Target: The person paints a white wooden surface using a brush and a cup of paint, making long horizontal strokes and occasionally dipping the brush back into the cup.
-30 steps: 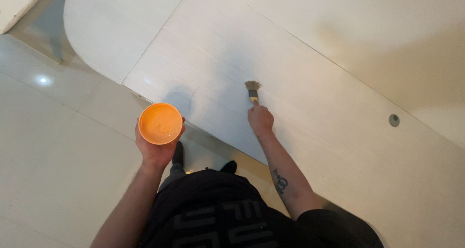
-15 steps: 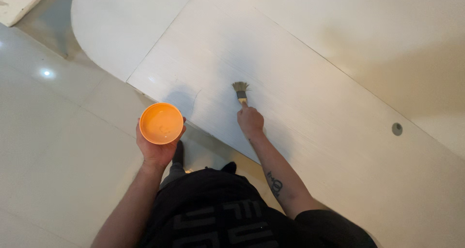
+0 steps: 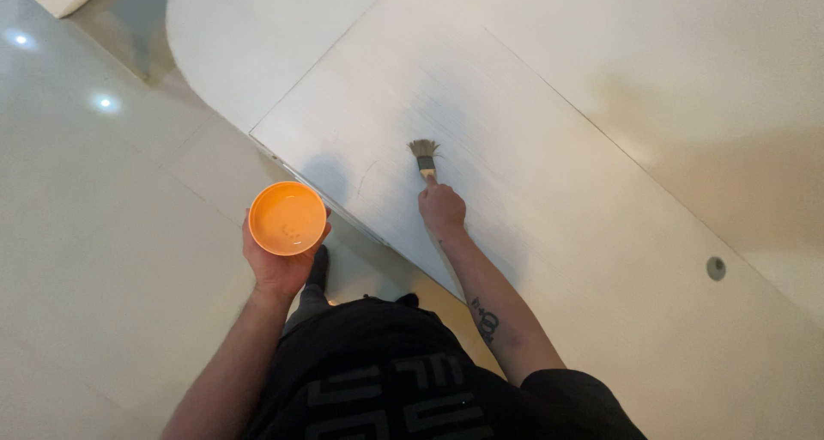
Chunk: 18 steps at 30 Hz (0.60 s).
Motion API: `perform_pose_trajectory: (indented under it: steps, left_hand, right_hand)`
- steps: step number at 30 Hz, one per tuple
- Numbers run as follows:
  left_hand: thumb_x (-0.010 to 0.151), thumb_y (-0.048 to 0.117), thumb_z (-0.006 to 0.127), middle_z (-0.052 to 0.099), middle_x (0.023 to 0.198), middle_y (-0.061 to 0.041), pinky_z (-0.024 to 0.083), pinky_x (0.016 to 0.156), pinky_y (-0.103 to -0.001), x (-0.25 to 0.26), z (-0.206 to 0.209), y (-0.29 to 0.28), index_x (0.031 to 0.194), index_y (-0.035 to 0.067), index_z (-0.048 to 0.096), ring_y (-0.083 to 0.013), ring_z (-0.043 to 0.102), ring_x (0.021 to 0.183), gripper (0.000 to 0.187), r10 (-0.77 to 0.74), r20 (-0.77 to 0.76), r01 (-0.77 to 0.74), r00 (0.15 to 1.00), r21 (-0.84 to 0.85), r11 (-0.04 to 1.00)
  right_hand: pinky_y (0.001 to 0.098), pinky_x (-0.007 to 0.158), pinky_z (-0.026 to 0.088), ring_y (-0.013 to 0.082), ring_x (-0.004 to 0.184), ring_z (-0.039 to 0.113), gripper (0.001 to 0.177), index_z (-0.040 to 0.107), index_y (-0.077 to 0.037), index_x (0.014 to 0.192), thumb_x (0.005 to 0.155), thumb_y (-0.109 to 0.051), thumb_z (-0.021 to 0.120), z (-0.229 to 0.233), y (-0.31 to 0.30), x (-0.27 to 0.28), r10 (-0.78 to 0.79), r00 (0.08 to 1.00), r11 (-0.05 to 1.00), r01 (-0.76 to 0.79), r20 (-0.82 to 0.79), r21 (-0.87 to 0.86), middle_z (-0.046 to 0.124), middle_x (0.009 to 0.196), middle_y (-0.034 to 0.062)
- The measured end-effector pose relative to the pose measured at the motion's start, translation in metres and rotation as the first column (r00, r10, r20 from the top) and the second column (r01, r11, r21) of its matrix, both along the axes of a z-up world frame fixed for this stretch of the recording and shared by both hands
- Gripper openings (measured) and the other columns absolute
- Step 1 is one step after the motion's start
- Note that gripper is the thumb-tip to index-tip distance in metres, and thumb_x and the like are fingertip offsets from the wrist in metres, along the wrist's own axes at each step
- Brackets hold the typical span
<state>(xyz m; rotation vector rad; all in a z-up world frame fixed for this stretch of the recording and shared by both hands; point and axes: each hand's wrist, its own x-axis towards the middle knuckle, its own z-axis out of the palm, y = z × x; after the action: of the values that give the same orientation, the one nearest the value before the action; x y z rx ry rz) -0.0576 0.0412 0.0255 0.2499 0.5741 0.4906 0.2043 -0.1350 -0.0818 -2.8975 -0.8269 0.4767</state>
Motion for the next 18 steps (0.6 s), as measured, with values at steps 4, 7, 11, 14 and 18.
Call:
perform_pose_trajectory:
  steps: [4, 7, 11, 14, 18]
  left_hand:
    - [0.102, 0.063, 0.029, 0.063, 0.134, -0.016, 0.053, 0.097, -0.053, -0.006, 0.001, 0.003, 0.14, 0.009, 0.055, -0.0399, 0.062, 0.122, 0.071, 0.043, -0.041, -0.043, 0.998, -0.001, 0.999]
    - [0.102, 0.064, 0.028, 0.064, 0.133, -0.016, 0.053, 0.097, -0.052, -0.016, 0.0, 0.004, 0.14, 0.009, 0.055, -0.0398, 0.063, 0.122, 0.072, 0.085, -0.035, -0.085, 0.996, 0.021, 0.996]
    - [0.104, 0.063, 0.028, 0.065, 0.131, -0.016, 0.053, 0.096, -0.052, -0.031, -0.004, 0.005, 0.14, 0.009, 0.056, -0.0401, 0.063, 0.121, 0.071, 0.145, -0.011, -0.145, 0.989, 0.027, 0.989]
    - [0.105, 0.061, 0.03, 0.065, 0.131, -0.015, 0.054, 0.096, -0.052, -0.041, -0.008, 0.006, 0.14, 0.009, 0.056, -0.0406, 0.063, 0.121, 0.068, 0.176, 0.01, -0.176, 0.984, 0.019, 0.984]
    - [0.104, 0.062, 0.031, 0.065, 0.131, -0.014, 0.053, 0.096, -0.053, -0.045, -0.012, 0.006, 0.14, 0.01, 0.056, -0.0428, 0.063, 0.122, 0.067, 0.197, -0.001, -0.197, 0.98, 0.029, 0.98]
  right_hand:
    - [0.0508, 0.065, 0.059, 0.0352, 0.074, 0.071, 0.042, 0.063, -0.012, 0.135, 0.097, -0.026, 0.05, -0.006, 0.015, 0.004, 0.056, 0.998, 0.998, -0.057, 0.026, 0.029, 0.071, 0.085, 0.0177]
    - [0.0511, 0.064, 0.059, 0.0361, 0.075, 0.071, 0.039, 0.065, -0.011, 0.13, 0.097, -0.027, 0.051, -0.011, 0.026, 0.008, 0.093, 0.995, 0.995, -0.094, 0.034, 0.033, 0.071, 0.087, 0.0189]
    - [0.052, 0.067, 0.058, 0.0372, 0.078, 0.071, 0.036, 0.067, -0.01, 0.124, 0.097, -0.027, 0.052, -0.011, 0.041, 0.01, 0.126, 0.992, 0.991, -0.127, 0.024, 0.034, 0.072, 0.086, 0.0188]
    - [0.0522, 0.069, 0.058, 0.0373, 0.08, 0.072, 0.034, 0.068, -0.009, 0.122, 0.097, -0.027, 0.052, -0.011, 0.05, 0.011, 0.148, 0.989, 0.988, -0.149, 0.029, 0.041, 0.072, 0.087, 0.0191]
    - [0.0517, 0.067, 0.058, 0.037, 0.078, 0.072, 0.035, 0.068, -0.009, 0.121, 0.096, -0.028, 0.053, -0.013, 0.056, 0.011, 0.133, 0.991, 0.991, -0.134, 0.021, 0.026, 0.072, 0.087, 0.0196]
